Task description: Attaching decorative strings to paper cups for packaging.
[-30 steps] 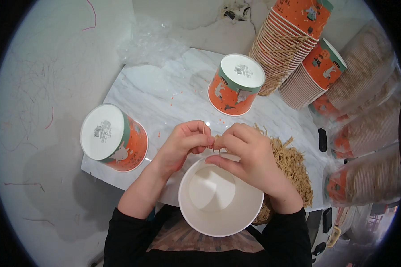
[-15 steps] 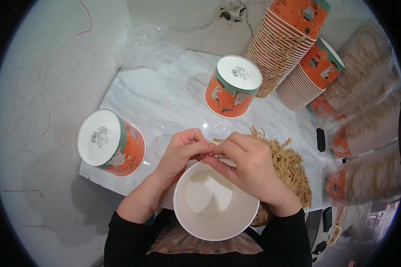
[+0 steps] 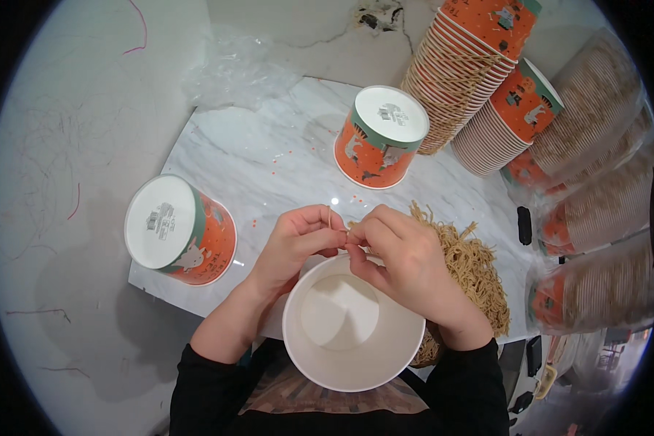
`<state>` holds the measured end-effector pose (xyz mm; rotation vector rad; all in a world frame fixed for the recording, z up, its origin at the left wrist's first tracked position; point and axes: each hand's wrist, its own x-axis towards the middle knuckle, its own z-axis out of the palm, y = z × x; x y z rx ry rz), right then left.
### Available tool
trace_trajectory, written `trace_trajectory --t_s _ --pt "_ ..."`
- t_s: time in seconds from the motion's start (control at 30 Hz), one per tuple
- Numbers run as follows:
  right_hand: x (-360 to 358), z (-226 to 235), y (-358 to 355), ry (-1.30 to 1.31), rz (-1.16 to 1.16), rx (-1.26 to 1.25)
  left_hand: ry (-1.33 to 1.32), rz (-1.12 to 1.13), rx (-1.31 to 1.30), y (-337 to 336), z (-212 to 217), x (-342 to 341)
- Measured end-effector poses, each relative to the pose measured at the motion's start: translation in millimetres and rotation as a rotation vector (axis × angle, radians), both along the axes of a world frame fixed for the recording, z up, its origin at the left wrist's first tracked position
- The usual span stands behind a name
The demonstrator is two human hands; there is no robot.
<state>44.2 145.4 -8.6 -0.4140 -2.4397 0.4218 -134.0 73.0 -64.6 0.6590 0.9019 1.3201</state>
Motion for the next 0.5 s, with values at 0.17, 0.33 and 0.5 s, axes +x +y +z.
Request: trace_trajectory --t_s 0.17,0.33,0.5 --pt "-0.6 2.1 0.6 0.004 0.002 -0.035 0.068 0.060 0.043 2.1 -1.3 2.8" --pt "0.3 0.9 4.2 0.001 0.009 -0.041 0.054 0.077 0.116 4.1 -5.5 2.8" --pt "0.7 -0.7 9.0 0.011 0.029 -0.226 0.091 0.118 0.175 5.9 -4.6 6.8"
